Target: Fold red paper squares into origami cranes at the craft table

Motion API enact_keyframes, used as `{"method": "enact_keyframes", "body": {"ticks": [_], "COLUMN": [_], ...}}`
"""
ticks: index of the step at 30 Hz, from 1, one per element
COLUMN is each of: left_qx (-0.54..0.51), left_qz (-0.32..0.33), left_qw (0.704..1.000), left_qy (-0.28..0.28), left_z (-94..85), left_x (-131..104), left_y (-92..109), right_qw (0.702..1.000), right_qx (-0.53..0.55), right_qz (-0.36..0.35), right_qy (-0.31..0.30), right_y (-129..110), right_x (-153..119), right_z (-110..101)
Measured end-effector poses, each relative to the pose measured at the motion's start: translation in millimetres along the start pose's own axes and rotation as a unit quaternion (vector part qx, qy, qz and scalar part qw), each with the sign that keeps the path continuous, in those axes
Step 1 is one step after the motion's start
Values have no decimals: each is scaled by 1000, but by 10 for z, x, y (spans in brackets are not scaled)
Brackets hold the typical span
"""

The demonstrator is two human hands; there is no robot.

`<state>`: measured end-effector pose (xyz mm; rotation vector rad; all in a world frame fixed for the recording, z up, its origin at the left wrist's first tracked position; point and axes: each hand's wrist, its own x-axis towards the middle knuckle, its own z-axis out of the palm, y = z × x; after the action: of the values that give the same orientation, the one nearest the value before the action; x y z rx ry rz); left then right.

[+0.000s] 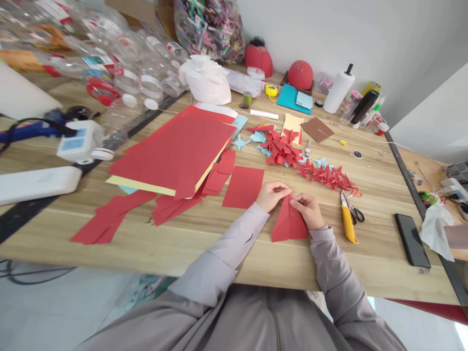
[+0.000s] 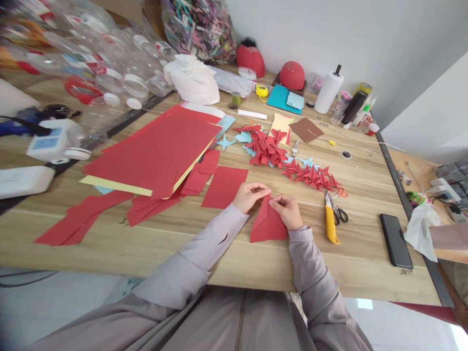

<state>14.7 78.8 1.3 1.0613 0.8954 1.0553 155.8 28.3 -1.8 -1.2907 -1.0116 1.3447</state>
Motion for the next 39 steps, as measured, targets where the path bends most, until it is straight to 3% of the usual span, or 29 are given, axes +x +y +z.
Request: {"method": "enact_keyframes", "body": {"ticks": [12, 23, 28, 31, 35, 39], "left_qx": [-97, -187, -154, -99, -23, -18], "left_qz": [-6, 20, -13, -43, -2, -24], "left_qw": [980, 951, 969, 986, 999, 999], "left_qy": [173, 246, 193, 125, 42, 17], "left_z": [-161, -382, -279, -121, 33, 40], "left_x": [147, 234, 198, 130, 58, 40], "left_y": [1, 84, 47, -20, -93, -107], "right_qw": [1000, 996, 995, 999, 996, 996], "right_qx": [0, 64, 88, 32, -23, -26], "right_qz": [-1, -16, -6, 4, -1, 5], "right_qy": [23, 52, 56, -5, -90, -84], "right_y": [26, -38, -55, -51, -10, 41], "right_x": [24, 11, -2, -12, -25, -20], "right_z": [-63, -129, -113, -70, -24, -28]}}
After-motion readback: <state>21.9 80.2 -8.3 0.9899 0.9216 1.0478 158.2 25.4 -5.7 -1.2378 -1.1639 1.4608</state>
